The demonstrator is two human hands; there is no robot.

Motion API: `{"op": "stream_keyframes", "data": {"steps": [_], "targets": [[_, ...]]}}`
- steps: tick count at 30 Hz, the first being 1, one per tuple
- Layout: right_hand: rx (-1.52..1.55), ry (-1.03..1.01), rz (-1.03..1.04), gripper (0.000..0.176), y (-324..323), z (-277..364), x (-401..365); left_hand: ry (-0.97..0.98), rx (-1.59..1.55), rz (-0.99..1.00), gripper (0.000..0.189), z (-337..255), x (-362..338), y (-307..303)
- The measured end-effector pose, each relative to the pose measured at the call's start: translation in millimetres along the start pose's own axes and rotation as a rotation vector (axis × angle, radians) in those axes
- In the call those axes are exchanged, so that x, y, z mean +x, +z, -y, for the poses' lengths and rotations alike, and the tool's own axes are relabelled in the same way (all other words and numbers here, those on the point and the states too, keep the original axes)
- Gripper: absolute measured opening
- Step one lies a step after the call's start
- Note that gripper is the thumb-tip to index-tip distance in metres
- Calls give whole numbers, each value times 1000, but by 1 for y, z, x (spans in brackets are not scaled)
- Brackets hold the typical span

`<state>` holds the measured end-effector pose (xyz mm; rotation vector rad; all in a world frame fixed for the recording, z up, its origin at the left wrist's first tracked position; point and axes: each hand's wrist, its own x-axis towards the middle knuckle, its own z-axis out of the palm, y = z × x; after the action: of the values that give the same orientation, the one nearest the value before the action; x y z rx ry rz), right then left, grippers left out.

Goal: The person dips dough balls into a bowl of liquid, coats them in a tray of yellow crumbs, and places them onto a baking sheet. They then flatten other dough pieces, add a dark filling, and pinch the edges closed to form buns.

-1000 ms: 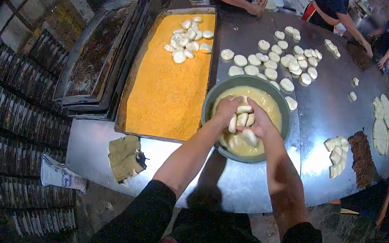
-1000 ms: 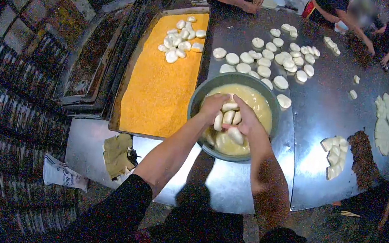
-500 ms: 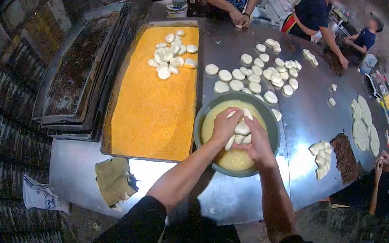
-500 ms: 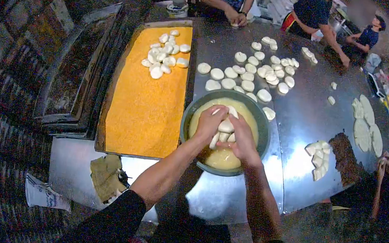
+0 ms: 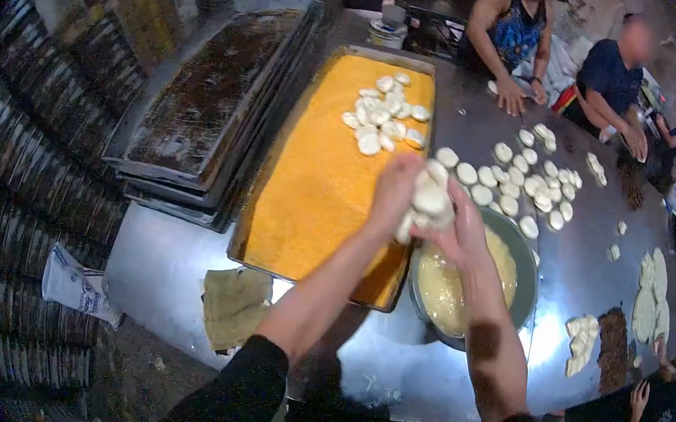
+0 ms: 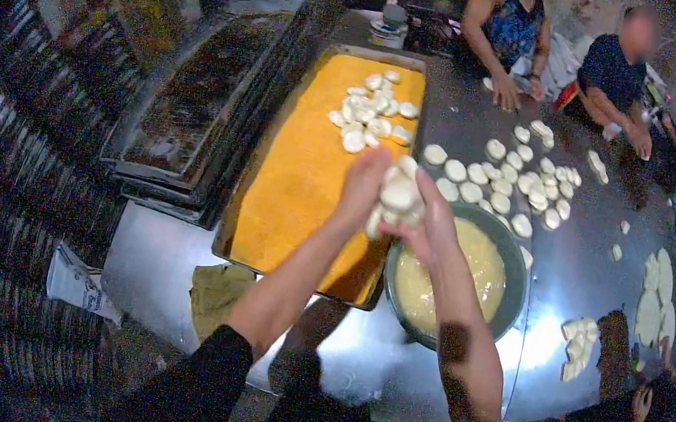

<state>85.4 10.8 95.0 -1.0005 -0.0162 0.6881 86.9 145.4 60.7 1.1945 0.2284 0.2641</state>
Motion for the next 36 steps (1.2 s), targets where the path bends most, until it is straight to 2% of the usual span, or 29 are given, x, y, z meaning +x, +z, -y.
{"op": "stream_keyframes", "data": {"steps": [1, 2, 4, 5, 6, 7, 9, 10, 12, 14, 15, 16, 17, 18, 20, 21, 22, 23, 24, 25, 26, 27, 29, 30, 32, 33, 34, 35, 36], "targets": [[35, -5, 69, 51, 14, 6, 26, -51, -40, -24, 41, -23, 15, -15], [28, -36, -34, 45, 33, 13, 42, -33, -39, -31, 41, -24, 32, -30], [9, -86, -306, 50, 37, 10, 77, -3, -59, -34, 54, -24, 50, -53], [11, -86, -297, 50, 30, 7, 78, -27, 206, -60, 43, -24, 36, -47], [-197, -146, -300, 54, 21, 7, 65, 45, 331, -61, 61, -19, 16, -39], [-405, -204, -307, 58, 7, 6, 51, 151, 606, -62, 58, 5, 4, -32], [-888, -205, -334, 54, -41, 3, 19, -17, 521, 303, 46, 36, -22, -11], [-889, -196, -342, 54, -65, 2, 9, 45, 535, 398, 43, 46, -36, 5], [-1477, -140, -492, 52, -119, -9, -12, 345, 805, 476, 38, 92, -30, 33], [-1650, -231, -473, 47, -177, -29, -10, 131, 1019, 536, 36, 92, -20, 61], [-1634, -121, -285, 49, -187, -25, -14, 311, 1086, 704, 37, 119, -6, 65], [-1443, -122, -309, 50, -229, -47, -3, 499, 1136, 871, 38, 147, 5, 66], [-1253, -52, -153, 51, -233, -44, -3, 257, 1142, 1002, 38, 132, 3, 75], [-1425, 148, -202, 49, -208, -27, -20, 12, 1148, 1118, 39, 115, 0, 82], [-1243, -24, 132, 48, -269, -44, -13, -101, 1247, 1160, 44, 135, 8, 86], [-1228, -20, 127, 48, -256, -42, -33, -199, 1346, 1162, 50, 142, 8, 83], [-981, -91, 95, 47, -219, -29, -63, -209, 1351, 1170, 50, 136, 1, 81], [-739, -162, 63, 46, -199, -20, -82, -347, 1328, 1083, 54, 124, -7, 81], [-736, -161, 60, 46, -220, -35, -75, -480, 1300, 993, 58, 117, -14, 84], [-676, -109, 92, 46, -259, -66, -59, -446, 1318, 1074, 67, 168, 2, 69], [-617, -59, 127, 47, -280, -84, -52, -452, 1320, 1077, 67, 163, -4, 69], [-612, -57, 127, 47, -257, -70, -61, -518, 1289, 1132, 68, 148, -12, 69], [-956, 552, -208, 47, -179, -26, -87, -596, 1263, 1188, 69, 131, -26, 65], [-947, 555, -205, 47, -202, -46, -88, -651, 1139, 1091, 68, 125, -33, 63], [-492, 157, -161, 49, -266, -100, -85, -711, 1023, 987, 67, 141, -37, 47], [-483, 159, -155, 49, -252, -98, -84, -714, 844, 893, 65, 177, -31, 28], [-377, 344, -168, 48, -228, -85, -79, -706, 668, 795, 63, 198, -27, 16], [-267, 529, -179, 47, -211, -81, -76, -720, 427, 785, 62, 202, -33, 13], [-260, 531, -173, 47, -206, -88, -76, -725, 433, 780, 62, 196, -40, 16]]}}
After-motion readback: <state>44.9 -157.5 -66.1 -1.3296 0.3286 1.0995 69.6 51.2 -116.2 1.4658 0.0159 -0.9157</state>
